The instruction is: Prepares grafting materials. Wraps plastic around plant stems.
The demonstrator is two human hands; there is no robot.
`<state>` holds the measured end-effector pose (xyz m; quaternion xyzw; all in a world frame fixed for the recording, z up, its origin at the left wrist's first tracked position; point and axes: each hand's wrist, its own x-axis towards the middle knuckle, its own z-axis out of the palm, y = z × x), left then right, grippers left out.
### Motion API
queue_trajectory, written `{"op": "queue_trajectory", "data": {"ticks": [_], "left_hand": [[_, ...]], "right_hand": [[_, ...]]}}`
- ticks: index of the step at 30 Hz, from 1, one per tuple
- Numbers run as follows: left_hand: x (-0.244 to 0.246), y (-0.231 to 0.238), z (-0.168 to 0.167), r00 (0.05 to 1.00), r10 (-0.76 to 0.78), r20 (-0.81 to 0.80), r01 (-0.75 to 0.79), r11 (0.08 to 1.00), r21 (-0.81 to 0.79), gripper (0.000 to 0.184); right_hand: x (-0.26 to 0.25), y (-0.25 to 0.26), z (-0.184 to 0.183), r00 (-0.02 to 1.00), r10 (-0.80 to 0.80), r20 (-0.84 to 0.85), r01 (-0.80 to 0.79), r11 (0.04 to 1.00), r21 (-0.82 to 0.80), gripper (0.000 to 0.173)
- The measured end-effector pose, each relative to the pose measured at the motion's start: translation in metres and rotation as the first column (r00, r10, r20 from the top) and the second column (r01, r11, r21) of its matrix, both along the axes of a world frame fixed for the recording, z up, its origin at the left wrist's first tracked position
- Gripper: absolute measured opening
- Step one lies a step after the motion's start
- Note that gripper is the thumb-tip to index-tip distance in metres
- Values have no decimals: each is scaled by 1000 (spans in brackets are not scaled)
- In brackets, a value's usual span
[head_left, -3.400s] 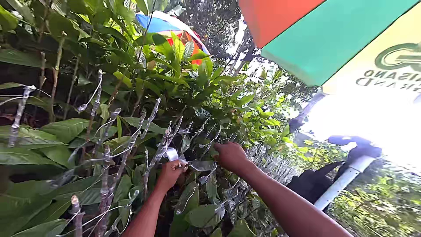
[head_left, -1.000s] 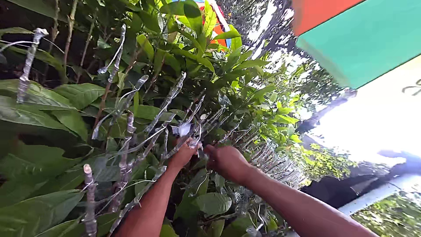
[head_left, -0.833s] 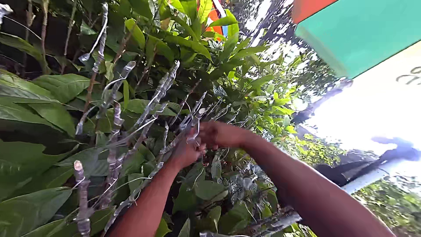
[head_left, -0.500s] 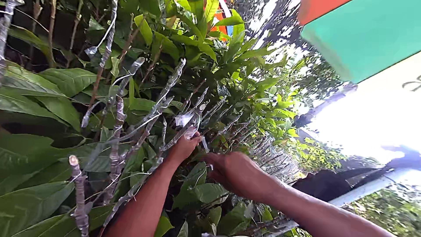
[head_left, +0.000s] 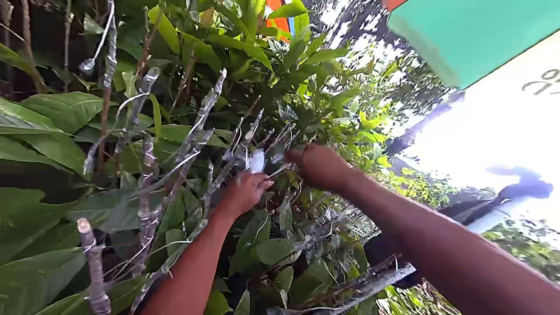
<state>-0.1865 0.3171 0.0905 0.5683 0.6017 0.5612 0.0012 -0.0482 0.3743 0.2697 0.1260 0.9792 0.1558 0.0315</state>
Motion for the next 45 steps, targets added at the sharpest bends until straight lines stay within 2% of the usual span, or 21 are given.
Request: {"op": "queue_trajectory", "data": {"ticks": [2,5,7,9,13,14,16,18,21,23,26,27,29,31,32,35,36,38,40,42,45], "left_hand": [[-8,-5,3,999,22,29,-24,999,42,29],[4,0,0,999,4,-42,-4,1000,1,31],[5,-4,2,999,17,-29,-17,1000,13,33],[-6,-11,7,998,32,46,-35,998,51,31],[3,-9,11,1000,8,-19,-8,1000,-11,27],[8,-8,11,999,10,-48,-11,1000,-19,29],[6,-12,14,997,57,-50,-57,998,-1,31],[5,-15,16,993,118,10,-119,991,65,28],[8,-16,20,983,127,134,-140,986,86,28],[2,-18,23,976,110,190,-127,989,77,27],[1,-14,20,986,136,100,-151,976,159,20],[3,-11,18,991,117,57,-125,979,160,20],[4,-11,18,995,84,48,-90,985,147,23],[0,-15,19,989,82,121,-102,980,170,24],[-1,-16,19,986,73,153,-103,975,198,24],[4,-13,18,991,50,127,-81,964,255,23],[6,-11,17,995,44,94,-66,965,254,23],[5,-11,16,999,24,40,-34,966,258,22],[3,-14,18,998,13,53,-26,966,256,22],[3,-16,20,993,11,114,-39,968,248,24],[-2,-18,21,977,46,208,-103,956,274,25]], "right_hand": [[4,-35,-19,1000,-17,-2,17,999,45,26],[-6,-34,0,992,-12,-123,-20,967,-253,27],[-1,-6,6,993,-60,-105,53,996,-67,34],[6,-15,-12,995,-19,-99,29,995,100,27],[-2,-33,6,992,42,-120,-80,940,-332,24],[-6,-18,12,995,36,-96,-64,949,-308,30],[-11,4,8,999,-4,-39,1,999,-52,36],[-10,5,-7,996,-19,-85,22,999,32,24],[5,-11,-9,984,-129,-121,110,983,-150,21],[13,-32,-10,991,-89,-100,62,966,-249,29],[9,-44,3,979,-48,-197,-65,848,-527,24],[5,-35,11,972,-32,-233,-90,865,-493,27],[0,-12,16,975,28,-219,-49,995,-92,37],[0,-17,-2,975,58,-213,-29,990,138,34],[1,-27,-8,973,60,-221,-37,993,108,30],[2,-39,-1,951,-1,-308,-95,950,-297,18],[1,-33,5,954,12,-301,-101,954,-282,23],[-2,-14,4,967,86,-242,-87,996,7,34],[-4,-7,-8,973,98,-208,-61,982,180,26],[-2,-9,-9,971,51,-233,-18,990,140,23],[12,-12,6,963,-145,-225,122,986,-114,22]]}}
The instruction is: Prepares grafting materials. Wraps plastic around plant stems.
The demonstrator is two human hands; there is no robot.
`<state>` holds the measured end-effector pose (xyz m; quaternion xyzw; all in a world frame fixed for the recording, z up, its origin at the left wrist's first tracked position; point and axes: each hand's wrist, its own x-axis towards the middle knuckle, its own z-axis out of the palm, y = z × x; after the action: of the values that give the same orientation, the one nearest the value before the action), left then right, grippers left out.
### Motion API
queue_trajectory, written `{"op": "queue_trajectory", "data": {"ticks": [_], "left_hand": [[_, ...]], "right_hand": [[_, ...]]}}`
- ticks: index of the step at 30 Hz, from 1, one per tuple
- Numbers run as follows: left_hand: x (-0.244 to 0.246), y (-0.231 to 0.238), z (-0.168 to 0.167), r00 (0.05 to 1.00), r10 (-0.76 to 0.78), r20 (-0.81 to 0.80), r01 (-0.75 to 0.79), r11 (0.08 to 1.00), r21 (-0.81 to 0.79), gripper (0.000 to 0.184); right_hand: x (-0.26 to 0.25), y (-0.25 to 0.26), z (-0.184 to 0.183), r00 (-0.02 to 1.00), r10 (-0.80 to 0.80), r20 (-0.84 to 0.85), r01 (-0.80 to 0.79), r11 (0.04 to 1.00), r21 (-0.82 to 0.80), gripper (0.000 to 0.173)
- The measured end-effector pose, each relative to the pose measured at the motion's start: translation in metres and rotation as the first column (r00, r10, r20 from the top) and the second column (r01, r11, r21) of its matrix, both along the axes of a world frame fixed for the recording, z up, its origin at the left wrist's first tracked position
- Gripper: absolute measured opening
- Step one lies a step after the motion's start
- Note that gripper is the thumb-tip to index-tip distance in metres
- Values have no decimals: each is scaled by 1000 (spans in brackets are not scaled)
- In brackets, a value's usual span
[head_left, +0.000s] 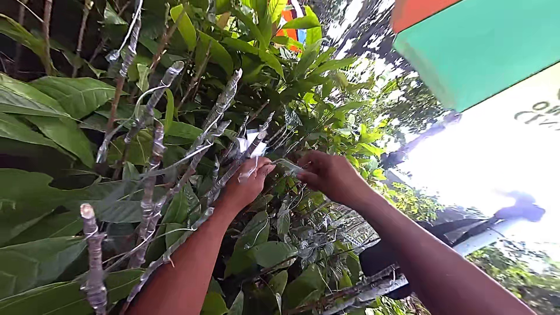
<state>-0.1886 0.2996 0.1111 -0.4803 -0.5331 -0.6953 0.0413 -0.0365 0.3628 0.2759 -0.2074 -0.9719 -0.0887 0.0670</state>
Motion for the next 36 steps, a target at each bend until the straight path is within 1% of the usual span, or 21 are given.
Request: {"op": "queue_trajectory", "data": {"ticks": [2,4,6,7,9,11,13,15,17,19,21,23,25,27,28,30,32,33,34,35,36], "left_hand": [[-2,4,-3,997,71,15,-72,996,48,23],[1,9,-4,1000,19,20,-19,999,43,22],[12,14,-3,997,-61,-52,61,998,-8,21],[15,15,-4,992,-68,-102,65,997,-33,21],[18,15,-8,985,-92,-144,85,995,-57,22],[11,10,-9,986,-167,-9,166,986,-33,24],[1,0,-6,977,-168,134,164,986,38,22],[-2,-5,-5,989,-87,122,82,995,49,18],[2,1,-8,994,-99,44,96,993,73,13],[6,7,-15,977,-203,61,194,972,132,14],[1,2,-13,935,-281,215,244,952,182,16],[-9,-6,-9,898,-258,356,190,958,215,17],[-14,-4,-7,882,-230,411,147,963,224,15],[-9,0,-9,900,-238,366,170,963,209,12],[-4,0,-10,917,-251,309,198,961,193,11],[3,-1,-14,942,-277,190,228,943,244,17],[0,8,-17,940,-309,142,255,917,308,24],[-3,10,-18,928,-342,150,282,904,320,32],[-8,11,-19,916,-363,170,296,898,325,41],[-12,11,-20,910,-366,193,288,896,339,46],[-15,11,-22,908,-365,204,277,891,360,42]], "right_hand": [[10,-10,2,998,-36,51,38,999,-27,19],[12,-30,-4,989,46,138,-64,990,128,19],[1,-40,-7,964,149,220,-217,919,328,12],[-11,-36,-5,957,149,250,-237,896,375,8],[-33,-5,-1,968,102,230,-181,916,357,13],[-36,15,-16,983,25,181,-73,962,264,23],[-32,-17,-39,973,-36,229,-32,957,287,20],[-31,-56,-42,956,6,295,-126,913,389,21],[-43,-49,-20,952,119,282,-236,873,427,17],[-60,-7,-2,951,168,259,-251,909,333,20],[-59,23,-19,956,242,167,-271,946,181,19],[-45,4,-56,937,278,209,-307,944,119,18],[-33,-41,-77,855,272,440,-337,939,74,22],[-31,-76,-71,777,232,585,-334,940,71,23],[-35,-85,-60,778,219,589,-334,938,92,23],[-47,-74,-33,859,265,437,-382,901,205,20],[-62,-36,-12,933,336,129,-359,899,251,18],[-66,-14,-9,945,324,-33,-313,932,183,21],[-67,3,-11,954,261,-148,-259,965,28,24],[-65,13,-17,964,175,-200,-212,960,-180,25],[-61,17,-26,971,112,-212,-188,906,-380,24]]}}
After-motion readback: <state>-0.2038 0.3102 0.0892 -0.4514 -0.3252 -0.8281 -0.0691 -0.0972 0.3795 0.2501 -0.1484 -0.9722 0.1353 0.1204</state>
